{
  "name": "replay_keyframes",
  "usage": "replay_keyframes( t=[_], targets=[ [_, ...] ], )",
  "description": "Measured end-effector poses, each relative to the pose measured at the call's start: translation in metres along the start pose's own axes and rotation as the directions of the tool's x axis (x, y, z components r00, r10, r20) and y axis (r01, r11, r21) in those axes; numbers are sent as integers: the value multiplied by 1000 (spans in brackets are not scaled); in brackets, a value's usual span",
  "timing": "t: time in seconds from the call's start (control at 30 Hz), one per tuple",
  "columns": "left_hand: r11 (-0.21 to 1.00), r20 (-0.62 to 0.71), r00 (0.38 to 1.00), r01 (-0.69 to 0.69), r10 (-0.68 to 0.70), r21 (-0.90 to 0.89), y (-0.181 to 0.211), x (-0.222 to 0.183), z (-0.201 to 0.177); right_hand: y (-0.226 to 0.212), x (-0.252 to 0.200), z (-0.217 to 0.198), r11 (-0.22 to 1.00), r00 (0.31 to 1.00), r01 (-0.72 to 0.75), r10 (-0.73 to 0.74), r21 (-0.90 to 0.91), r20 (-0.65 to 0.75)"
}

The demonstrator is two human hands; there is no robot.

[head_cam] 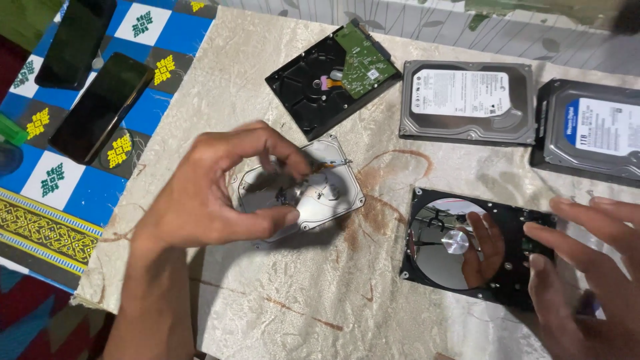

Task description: Cleaning internal hard drive platters and reassembling the spindle and motor components using a screwdriver.

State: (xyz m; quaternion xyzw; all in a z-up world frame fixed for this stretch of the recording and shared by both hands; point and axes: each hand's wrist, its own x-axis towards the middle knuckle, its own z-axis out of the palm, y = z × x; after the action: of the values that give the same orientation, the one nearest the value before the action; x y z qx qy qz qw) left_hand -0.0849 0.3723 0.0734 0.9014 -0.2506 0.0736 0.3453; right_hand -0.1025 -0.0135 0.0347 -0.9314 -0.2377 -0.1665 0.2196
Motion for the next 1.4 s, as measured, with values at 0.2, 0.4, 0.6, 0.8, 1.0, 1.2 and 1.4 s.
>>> replay_keyframes(
  t=[0.2, 0.4, 0.6, 0.8, 1.0, 1.2, 1.4],
  targets=[
    [262, 220, 965, 176, 146, -949, 4, 25, 73, -11, 12, -17, 961, 959, 271, -275, -57, -75],
    [-195, 330, 917, 374, 226, -907, 31, 42, 107, -23, 0, -11, 970, 968, 234, -227, 62, -109],
    [114, 544, 828, 532, 136, -839, 58, 54, 133, -31, 1, -15, 920, 985, 128, -75, 371, -154],
    [91, 499, 857, 491, 126, -866, 63, 54, 152, -24, 4, -16, 870, 988, 106, -39, 482, -147],
    [237, 456, 889, 452, -40, -860, 70, 52, 149, -16, 1, -9, 791, 999, -17, 45, 612, -31],
    [379, 438, 839, 539, -322, -753, 83, 56, 144, -11, 5, -6, 612, 956, -295, 189, 734, 226],
    [666, 249, 937, 349, -245, -659, 80, 52, 140, -7, 3, -3, 533, 843, -533, 405, 657, 355]
  ],
)
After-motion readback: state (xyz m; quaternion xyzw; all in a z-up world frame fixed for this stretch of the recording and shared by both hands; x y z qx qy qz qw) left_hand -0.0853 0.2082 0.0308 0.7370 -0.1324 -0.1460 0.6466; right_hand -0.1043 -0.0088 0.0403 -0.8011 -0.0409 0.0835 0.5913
